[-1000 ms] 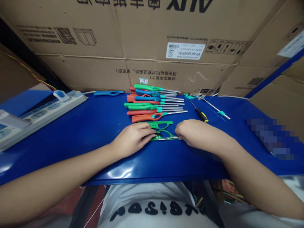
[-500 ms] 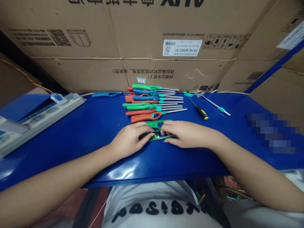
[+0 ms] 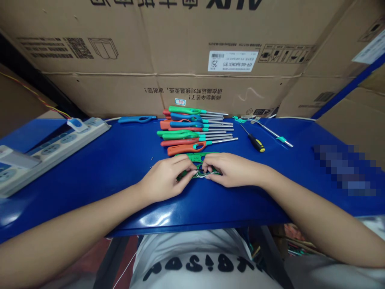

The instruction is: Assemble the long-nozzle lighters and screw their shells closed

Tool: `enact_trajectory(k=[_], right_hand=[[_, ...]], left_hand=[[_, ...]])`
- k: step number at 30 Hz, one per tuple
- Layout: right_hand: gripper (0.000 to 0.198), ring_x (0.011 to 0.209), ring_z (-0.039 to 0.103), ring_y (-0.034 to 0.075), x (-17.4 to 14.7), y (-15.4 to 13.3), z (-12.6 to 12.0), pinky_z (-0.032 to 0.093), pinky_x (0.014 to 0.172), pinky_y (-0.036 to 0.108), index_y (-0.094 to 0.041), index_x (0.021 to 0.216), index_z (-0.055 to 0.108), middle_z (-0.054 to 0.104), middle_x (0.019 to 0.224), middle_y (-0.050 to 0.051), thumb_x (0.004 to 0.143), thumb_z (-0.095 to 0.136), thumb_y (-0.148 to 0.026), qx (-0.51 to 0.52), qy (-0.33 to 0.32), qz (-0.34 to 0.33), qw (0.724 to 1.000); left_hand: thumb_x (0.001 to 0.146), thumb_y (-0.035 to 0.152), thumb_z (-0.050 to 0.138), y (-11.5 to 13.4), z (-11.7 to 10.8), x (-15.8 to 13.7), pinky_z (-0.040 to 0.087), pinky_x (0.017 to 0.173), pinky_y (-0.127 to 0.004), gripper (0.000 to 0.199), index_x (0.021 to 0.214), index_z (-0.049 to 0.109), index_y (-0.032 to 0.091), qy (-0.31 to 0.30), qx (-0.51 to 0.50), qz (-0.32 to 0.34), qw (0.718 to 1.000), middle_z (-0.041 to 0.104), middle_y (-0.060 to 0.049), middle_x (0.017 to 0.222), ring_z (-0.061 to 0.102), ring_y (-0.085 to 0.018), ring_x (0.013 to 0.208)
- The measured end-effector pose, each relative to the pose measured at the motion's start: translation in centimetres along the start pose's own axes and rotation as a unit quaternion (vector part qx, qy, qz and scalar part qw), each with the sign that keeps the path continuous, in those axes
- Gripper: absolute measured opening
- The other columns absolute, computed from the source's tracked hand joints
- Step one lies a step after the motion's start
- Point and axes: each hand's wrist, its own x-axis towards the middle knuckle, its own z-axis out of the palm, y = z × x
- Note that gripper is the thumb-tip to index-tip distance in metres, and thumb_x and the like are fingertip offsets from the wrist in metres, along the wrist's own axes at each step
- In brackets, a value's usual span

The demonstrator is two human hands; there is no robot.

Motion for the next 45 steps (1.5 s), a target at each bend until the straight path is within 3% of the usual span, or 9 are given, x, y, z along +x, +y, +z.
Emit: enact_trajectory(k=[19,28,37,42,45], right_hand=[[0.008,0.073,0.052,0.013,-0.1,-0.1,-0.5,0.038,0.066,0.025,-0.017,0.091,0.058,0.063,0.09,0.003,0.087,0.064,-0.021,0.035,-0.008,0.01,0.999],[0.019,0.052,0.039,0.009,-0.1,1.1,-0.9,0.031,0.052,0.021,-0.017,0.093,0.06,0.044,0.059,-0.008,0.092,0.062,-0.036,0.161,-0.044,0.03,0.986],[0.019,0.056,0.039,0.008,-0.1,1.8,-0.9,0.032,0.054,0.021,-0.019,0.082,0.051,0.042,0.063,-0.008,0.088,0.063,-0.032,0.178,-0.036,0.002,0.983],[0.015,0.055,0.038,0.008,0.2,1.6,-0.6,0.032,0.054,0.021,-0.018,0.08,0.051,0.041,0.06,-0.009,0.087,0.062,-0.026,0.151,-0.022,-0.012,0.988],[0.014,0.055,0.038,0.008,0.3,1.3,-0.5,0.033,0.056,0.021,-0.019,0.079,0.05,0.042,0.061,-0.008,0.086,0.062,-0.022,0.144,-0.009,-0.021,0.989]], left_hand=[[0.097,0.023,0.057,-0.2,0.1,0.1,0.046,0.061,-0.023,0.012,0.092,0.067,0.017,-0.001,0.001,-0.011,1.0,0.065,-0.002,0.084,0.061,-0.013,0.069],[0.097,0.022,0.058,-0.1,0.1,0.1,0.046,0.061,-0.022,0.01,0.092,0.065,0.017,0.007,-0.004,-0.018,1.0,0.065,-0.002,0.084,0.061,-0.013,0.071],[0.097,0.021,0.059,-0.7,0.3,0.1,0.051,0.069,-0.025,0.014,0.091,0.07,0.016,-0.024,0.0,-0.01,1.0,0.068,-0.005,0.089,0.066,-0.016,0.078],[0.095,0.02,0.063,-1.0,0.8,0.2,0.052,0.071,-0.024,0.011,0.093,0.072,0.016,0.026,-0.014,-0.016,0.999,0.069,-0.005,0.088,0.067,-0.016,0.079],[0.094,0.019,0.064,-0.9,0.9,0.2,0.051,0.069,-0.024,0.01,0.092,0.073,0.016,0.028,-0.013,-0.028,0.999,0.07,-0.005,0.087,0.067,-0.016,0.079]])
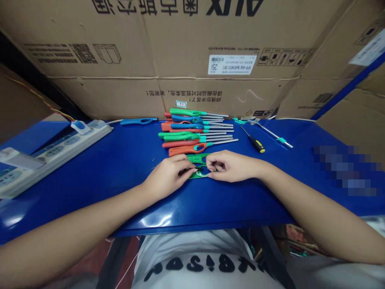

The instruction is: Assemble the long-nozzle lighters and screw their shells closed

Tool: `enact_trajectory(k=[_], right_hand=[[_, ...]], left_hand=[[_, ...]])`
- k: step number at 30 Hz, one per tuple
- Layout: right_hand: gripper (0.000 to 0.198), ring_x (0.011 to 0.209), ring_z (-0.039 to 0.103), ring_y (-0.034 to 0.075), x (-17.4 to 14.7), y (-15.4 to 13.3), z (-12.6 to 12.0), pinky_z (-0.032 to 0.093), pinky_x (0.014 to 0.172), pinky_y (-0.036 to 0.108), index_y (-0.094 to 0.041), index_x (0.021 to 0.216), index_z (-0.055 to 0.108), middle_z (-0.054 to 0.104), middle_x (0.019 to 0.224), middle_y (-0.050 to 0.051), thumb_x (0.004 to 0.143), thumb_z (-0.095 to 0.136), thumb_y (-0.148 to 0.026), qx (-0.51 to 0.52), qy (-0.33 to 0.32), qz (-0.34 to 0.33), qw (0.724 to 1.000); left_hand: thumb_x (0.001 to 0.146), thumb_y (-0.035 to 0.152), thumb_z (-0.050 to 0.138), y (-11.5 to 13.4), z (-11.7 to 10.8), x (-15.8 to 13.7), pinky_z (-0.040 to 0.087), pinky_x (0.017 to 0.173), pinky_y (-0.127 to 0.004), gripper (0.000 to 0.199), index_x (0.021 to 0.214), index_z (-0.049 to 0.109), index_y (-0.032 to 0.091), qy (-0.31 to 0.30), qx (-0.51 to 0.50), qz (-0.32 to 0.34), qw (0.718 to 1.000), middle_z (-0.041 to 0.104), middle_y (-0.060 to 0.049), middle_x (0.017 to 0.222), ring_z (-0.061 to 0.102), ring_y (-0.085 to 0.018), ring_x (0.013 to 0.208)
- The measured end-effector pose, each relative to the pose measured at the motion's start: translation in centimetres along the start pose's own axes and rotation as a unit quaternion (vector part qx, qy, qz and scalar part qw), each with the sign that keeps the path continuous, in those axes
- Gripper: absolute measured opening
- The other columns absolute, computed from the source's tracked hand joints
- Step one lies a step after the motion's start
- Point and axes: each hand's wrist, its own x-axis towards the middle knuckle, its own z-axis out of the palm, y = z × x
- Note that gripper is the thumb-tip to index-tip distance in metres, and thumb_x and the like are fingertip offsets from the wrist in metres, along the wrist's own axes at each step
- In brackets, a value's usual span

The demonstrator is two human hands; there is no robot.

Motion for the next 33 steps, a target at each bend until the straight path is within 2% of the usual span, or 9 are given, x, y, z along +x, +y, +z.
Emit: enact_trajectory(k=[5,10,14,18,23,26,30,33], right_hand=[[0.012,0.062,0.042,0.009,-0.1,-0.4,0.1,0.034,0.059,0.021,-0.018,0.077,0.052,0.048,0.07,-0.005,0.083,0.062,-0.016,-0.043,0.009,-0.025,0.999],[0.014,0.061,0.043,0.009,0.0,-0.2,0.2,0.034,0.059,0.021,-0.018,0.077,0.053,0.049,0.068,-0.005,0.085,0.064,-0.021,-0.035,0.01,-0.013,0.999],[0.019,0.056,0.042,0.009,0.0,0.1,0.3,0.034,0.056,0.021,-0.018,0.078,0.052,0.047,0.062,-0.007,0.087,0.067,-0.027,0.007,0.009,0.012,1.0],[0.019,0.055,0.042,0.009,0.0,0.1,0.3,0.034,0.056,0.022,-0.018,0.078,0.052,0.046,0.06,-0.008,0.086,0.067,-0.027,0.019,0.008,0.017,1.0],[0.019,0.056,0.043,0.009,0.1,0.1,0.3,0.035,0.056,0.022,-0.018,0.077,0.052,0.047,0.062,-0.007,0.085,0.067,-0.026,0.009,0.014,0.006,1.0],[0.019,0.056,0.043,0.009,0.2,0.0,0.4,0.035,0.056,0.022,-0.018,0.076,0.052,0.048,0.062,-0.006,0.086,0.066,-0.027,0.005,0.022,0.0,1.0],[0.021,0.057,0.044,0.009,0.4,-0.1,0.5,0.036,0.057,0.022,-0.018,0.076,0.052,0.049,0.063,-0.006,0.088,0.065,-0.029,-0.001,0.031,0.003,1.0],[0.022,0.057,0.045,0.009,0.4,-0.2,0.6,0.037,0.057,0.022,-0.018,0.076,0.052,0.05,0.063,-0.006,0.087,0.067,-0.028,-0.004,0.035,0.005,0.999]], left_hand=[[0.092,0.019,0.066,0.2,-0.1,0.2,0.048,0.063,-0.023,0.01,0.088,0.074,0.016,-0.006,-0.005,-0.033,0.999,0.07,-0.004,0.082,0.064,-0.014,0.069],[0.094,0.019,0.062,0.1,-0.1,0.1,0.051,0.066,-0.024,0.015,0.092,0.077,0.016,-0.029,0.013,-0.012,0.999,0.071,-0.005,0.084,0.067,-0.015,0.074],[0.097,0.021,0.058,0.1,-0.3,-0.2,0.053,0.069,-0.026,0.02,0.095,0.077,0.016,-0.06,0.069,0.003,0.996,0.069,-0.005,0.086,0.068,-0.017,0.076],[0.1,0.023,0.054,0.4,-0.4,-0.3,0.052,0.066,-0.027,0.023,0.094,0.075,0.015,-0.078,0.143,0.026,0.986,0.068,-0.005,0.086,0.068,-0.018,0.079],[0.102,0.022,0.048,1.4,-0.6,-0.5,0.048,0.058,-0.027,0.028,0.086,0.071,0.016,-0.099,0.261,0.057,0.958,0.066,-0.004,0.081,0.064,-0.018,0.07],[0.101,0.022,0.048,2.4,-0.9,-0.6,0.047,0.058,-0.029,0.029,0.083,0.07,0.014,-0.111,0.289,0.056,0.949,0.064,-0.006,0.079,0.06,-0.019,0.069],[0.099,0.027,0.053,3.6,-1.3,-0.6,0.053,0.07,-0.037,0.025,0.095,0.072,0.011,-0.119,0.27,0.037,0.955,0.063,-0.011,0.087,0.061,-0.025,0.081],[0.097,0.023,0.056,3.9,-1.3,-0.7,0.054,0.073,-0.042,0.023,0.106,0.072,0.009,-0.133,0.281,0.028,0.95,0.063,-0.014,0.096,0.061,-0.029,0.088]])
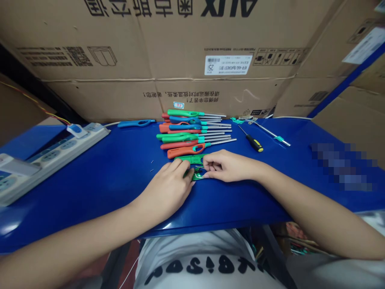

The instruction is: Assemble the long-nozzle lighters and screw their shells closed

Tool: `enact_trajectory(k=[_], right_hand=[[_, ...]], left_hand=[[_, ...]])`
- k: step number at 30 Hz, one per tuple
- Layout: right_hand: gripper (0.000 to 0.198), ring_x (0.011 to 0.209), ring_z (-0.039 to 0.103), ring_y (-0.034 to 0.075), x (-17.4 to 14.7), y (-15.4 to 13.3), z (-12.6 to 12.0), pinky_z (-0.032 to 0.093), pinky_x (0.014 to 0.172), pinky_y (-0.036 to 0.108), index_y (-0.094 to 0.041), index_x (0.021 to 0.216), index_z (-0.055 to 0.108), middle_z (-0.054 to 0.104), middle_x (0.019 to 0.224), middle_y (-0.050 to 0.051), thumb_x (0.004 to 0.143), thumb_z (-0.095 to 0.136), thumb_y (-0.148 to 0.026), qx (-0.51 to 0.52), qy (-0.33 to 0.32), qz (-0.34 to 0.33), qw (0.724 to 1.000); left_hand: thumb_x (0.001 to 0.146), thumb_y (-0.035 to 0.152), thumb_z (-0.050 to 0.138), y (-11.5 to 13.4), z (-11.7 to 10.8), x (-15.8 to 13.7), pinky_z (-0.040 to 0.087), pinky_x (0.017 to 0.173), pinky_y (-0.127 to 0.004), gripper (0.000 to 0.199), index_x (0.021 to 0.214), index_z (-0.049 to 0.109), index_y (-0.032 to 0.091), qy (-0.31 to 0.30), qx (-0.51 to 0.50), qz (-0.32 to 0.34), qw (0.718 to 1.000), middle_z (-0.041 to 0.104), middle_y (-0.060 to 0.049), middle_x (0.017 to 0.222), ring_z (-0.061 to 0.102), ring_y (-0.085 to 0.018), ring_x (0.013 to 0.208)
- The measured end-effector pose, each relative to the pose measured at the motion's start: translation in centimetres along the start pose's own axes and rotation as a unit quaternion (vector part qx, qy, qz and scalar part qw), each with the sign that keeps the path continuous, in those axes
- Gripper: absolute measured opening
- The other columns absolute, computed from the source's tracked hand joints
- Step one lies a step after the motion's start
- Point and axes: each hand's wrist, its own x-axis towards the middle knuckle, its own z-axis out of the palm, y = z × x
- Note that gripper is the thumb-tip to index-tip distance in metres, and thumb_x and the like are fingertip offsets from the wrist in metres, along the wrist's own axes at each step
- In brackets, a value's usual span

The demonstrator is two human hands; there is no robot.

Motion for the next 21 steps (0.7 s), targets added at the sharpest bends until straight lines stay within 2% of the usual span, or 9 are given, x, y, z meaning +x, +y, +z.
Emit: enact_trajectory(k=[5,10,14,16,18,21], right_hand=[[0.012,0.06,0.048,0.01,-0.1,-0.1,0.0,0.037,0.059,0.022,-0.017,0.083,0.058,0.054,0.068,-0.003,0.089,0.065,-0.024,-0.046,0.002,-0.014,0.999],[0.003,0.066,0.049,0.01,-0.3,-0.1,-0.4,0.038,0.063,0.022,-0.016,0.088,0.063,0.055,0.076,-0.001,0.088,0.064,-0.018,-0.094,-0.022,-0.061,0.993],[0.002,0.064,0.048,0.01,-0.4,0.0,-0.6,0.038,0.063,0.022,-0.016,0.087,0.062,0.055,0.074,-0.002,0.088,0.064,-0.016,-0.091,-0.018,-0.064,0.994],[0.004,0.064,0.048,0.01,-0.4,0.1,-0.6,0.038,0.062,0.021,-0.016,0.085,0.062,0.056,0.075,-0.001,0.088,0.064,-0.016,-0.093,-0.017,-0.062,0.994],[0.005,0.064,0.049,0.01,-0.4,0.2,-0.6,0.037,0.062,0.021,-0.015,0.083,0.061,0.057,0.076,-0.001,0.088,0.064,-0.015,-0.099,-0.018,-0.06,0.993],[0.006,0.064,0.048,0.01,-0.4,0.2,-0.5,0.036,0.061,0.022,-0.016,0.084,0.06,0.057,0.077,-0.001,0.088,0.064,-0.016,-0.108,-0.018,-0.055,0.993]], left_hand=[[0.098,0.017,0.053,-0.3,0.6,-0.1,0.058,0.077,-0.045,0.024,0.113,0.071,0.009,-0.032,-0.029,0.0,0.999,0.066,-0.013,0.097,0.064,-0.029,0.087],[0.097,0.021,0.06,-1.1,1.1,-0.3,0.058,0.091,-0.046,0.032,0.124,0.067,0.007,-0.007,-0.128,-0.042,0.991,0.071,-0.015,0.107,0.066,-0.031,0.103],[0.092,0.023,0.068,-1.6,1.4,-0.2,0.057,0.094,-0.046,0.05,0.139,0.056,0.011,0.003,-0.187,-0.079,0.979,0.071,-0.014,0.118,0.066,-0.03,0.109],[0.092,0.023,0.068,-1.8,1.5,-0.1,0.056,0.095,-0.045,0.052,0.141,0.054,0.013,0.002,-0.201,-0.086,0.976,0.07,-0.013,0.118,0.066,-0.029,0.11],[0.094,0.023,0.065,-1.8,1.5,0.0,0.055,0.096,-0.043,0.047,0.139,0.056,0.014,0.005,-0.202,-0.073,0.977,0.069,-0.013,0.118,0.064,-0.028,0.11],[0.099,0.021,0.054,-1.8,1.5,0.2,0.052,0.098,-0.044,0.04,0.139,0.056,0.016,0.0,-0.181,-0.012,0.983,0.063,-0.013,0.116,0.058,-0.028,0.11]])
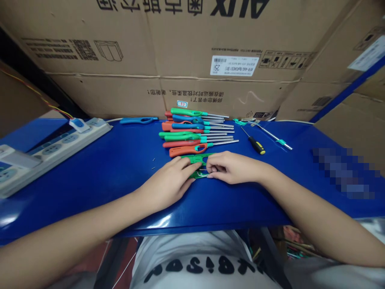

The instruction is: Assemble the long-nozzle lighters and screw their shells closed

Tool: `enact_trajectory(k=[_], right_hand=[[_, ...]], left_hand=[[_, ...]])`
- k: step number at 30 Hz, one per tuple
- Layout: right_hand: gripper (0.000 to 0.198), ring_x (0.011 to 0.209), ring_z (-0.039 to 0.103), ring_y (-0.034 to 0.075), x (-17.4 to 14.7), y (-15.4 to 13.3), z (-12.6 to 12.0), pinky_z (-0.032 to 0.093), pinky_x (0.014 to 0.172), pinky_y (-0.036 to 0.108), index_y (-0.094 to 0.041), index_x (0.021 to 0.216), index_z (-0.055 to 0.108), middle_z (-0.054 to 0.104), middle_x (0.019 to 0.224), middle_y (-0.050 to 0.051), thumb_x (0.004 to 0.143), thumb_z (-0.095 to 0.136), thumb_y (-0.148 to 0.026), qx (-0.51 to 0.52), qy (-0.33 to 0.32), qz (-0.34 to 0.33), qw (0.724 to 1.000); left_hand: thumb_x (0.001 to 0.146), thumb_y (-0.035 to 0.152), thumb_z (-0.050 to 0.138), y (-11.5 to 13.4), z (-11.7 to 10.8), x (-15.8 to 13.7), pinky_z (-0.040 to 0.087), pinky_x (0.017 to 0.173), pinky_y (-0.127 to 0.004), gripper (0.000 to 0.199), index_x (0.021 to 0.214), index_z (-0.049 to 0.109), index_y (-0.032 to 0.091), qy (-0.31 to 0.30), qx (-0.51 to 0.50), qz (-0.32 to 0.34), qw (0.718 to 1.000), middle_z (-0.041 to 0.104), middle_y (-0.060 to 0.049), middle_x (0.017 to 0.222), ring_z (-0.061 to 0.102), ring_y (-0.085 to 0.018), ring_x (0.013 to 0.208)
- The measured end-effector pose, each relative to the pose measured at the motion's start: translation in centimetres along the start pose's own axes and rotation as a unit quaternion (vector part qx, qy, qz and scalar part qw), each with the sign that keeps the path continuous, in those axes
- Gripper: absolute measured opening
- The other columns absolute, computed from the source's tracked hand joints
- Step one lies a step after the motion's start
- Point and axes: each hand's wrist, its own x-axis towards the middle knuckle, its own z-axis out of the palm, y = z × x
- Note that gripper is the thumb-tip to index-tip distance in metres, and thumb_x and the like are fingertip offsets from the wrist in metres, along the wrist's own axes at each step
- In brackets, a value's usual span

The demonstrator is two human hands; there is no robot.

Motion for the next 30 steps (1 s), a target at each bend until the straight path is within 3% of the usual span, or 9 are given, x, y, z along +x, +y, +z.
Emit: enact_trajectory(k=[5,11,19,30], right_hand=[[0.004,0.065,0.048,0.01,0.01,-0.13,0.06,0.035,0.061,0.022,-0.016,0.086,0.059,0.058,0.079,-0.001,0.087,0.062,-0.014,-0.009,-0.006,0.012,1.0],[0.005,0.066,0.049,0.011,0.03,-0.21,0.26,0.034,0.061,0.023,-0.017,0.086,0.057,0.058,0.08,-0.001,0.087,0.062,-0.014,-0.021,-0.009,0.012,1.0],[0.003,0.07,0.05,0.013,0.23,-0.5,0.38,0.035,0.063,0.024,-0.017,0.088,0.056,0.06,0.083,0.001,0.089,0.058,-0.015,-0.013,-0.014,0.027,0.999],[0.009,0.072,0.05,0.013,0.3,-0.37,0.51,0.037,0.066,0.025,-0.017,0.085,0.054,0.057,0.082,0.002,0.093,0.054,-0.017,-0.016,0.002,0.015,1.0]], left_hand=[[0.097,0.015,0.046,-0.02,-0.34,0.22,0.05,0.091,-0.046,0.049,0.145,0.051,0.02,-0.045,0.044,0.062,0.996,0.054,-0.013,0.109,0.052,-0.028,0.102],[0.094,0.013,0.046,-0.03,-0.54,0.43,0.048,0.09,-0.044,0.052,0.145,0.051,0.022,-0.063,0.056,0.066,0.994,0.052,-0.011,0.105,0.05,-0.028,0.099],[0.092,0.011,0.046,0.46,-0.7,0.2,0.049,0.089,-0.044,0.051,0.142,0.051,0.014,-0.087,0.083,0.057,0.991,0.053,-0.014,0.11,0.05,-0.029,0.099],[0.096,0.011,0.045,-0.07,-0.31,0.15,0.05,0.089,-0.043,0.051,0.146,0.049,0.018,-0.059,0.068,0.058,0.994,0.054,-0.014,0.11,0.051,-0.028,0.102]])
